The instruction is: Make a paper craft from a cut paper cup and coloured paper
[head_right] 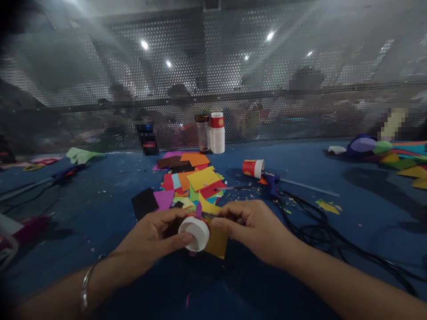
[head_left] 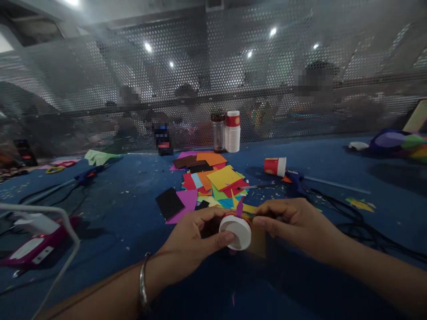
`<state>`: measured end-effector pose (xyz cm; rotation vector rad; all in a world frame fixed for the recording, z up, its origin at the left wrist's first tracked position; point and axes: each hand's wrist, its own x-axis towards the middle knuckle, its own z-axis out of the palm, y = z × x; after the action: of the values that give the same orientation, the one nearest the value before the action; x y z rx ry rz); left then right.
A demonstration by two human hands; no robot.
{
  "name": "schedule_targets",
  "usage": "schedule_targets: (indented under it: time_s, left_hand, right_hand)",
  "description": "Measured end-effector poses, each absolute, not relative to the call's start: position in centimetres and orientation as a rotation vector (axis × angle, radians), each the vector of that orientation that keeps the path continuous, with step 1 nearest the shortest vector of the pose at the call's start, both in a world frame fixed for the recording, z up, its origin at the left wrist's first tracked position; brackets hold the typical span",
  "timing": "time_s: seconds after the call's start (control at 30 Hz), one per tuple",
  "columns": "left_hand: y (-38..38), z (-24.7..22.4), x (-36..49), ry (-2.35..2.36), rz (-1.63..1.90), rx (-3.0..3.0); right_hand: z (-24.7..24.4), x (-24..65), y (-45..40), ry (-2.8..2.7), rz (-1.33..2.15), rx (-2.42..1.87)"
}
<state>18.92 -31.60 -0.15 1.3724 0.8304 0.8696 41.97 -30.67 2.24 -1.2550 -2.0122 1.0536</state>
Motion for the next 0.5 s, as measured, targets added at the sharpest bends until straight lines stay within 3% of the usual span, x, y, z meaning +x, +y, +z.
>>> schedule_targets:
  time_s: [0.5]
  left_hand:
    - [-31.3, 1.6, 17.8, 0.845, 0.986, 1.062]
  right_hand:
    - [0.8, 42.2, -29.3, -2.048, 0.973, -1.436]
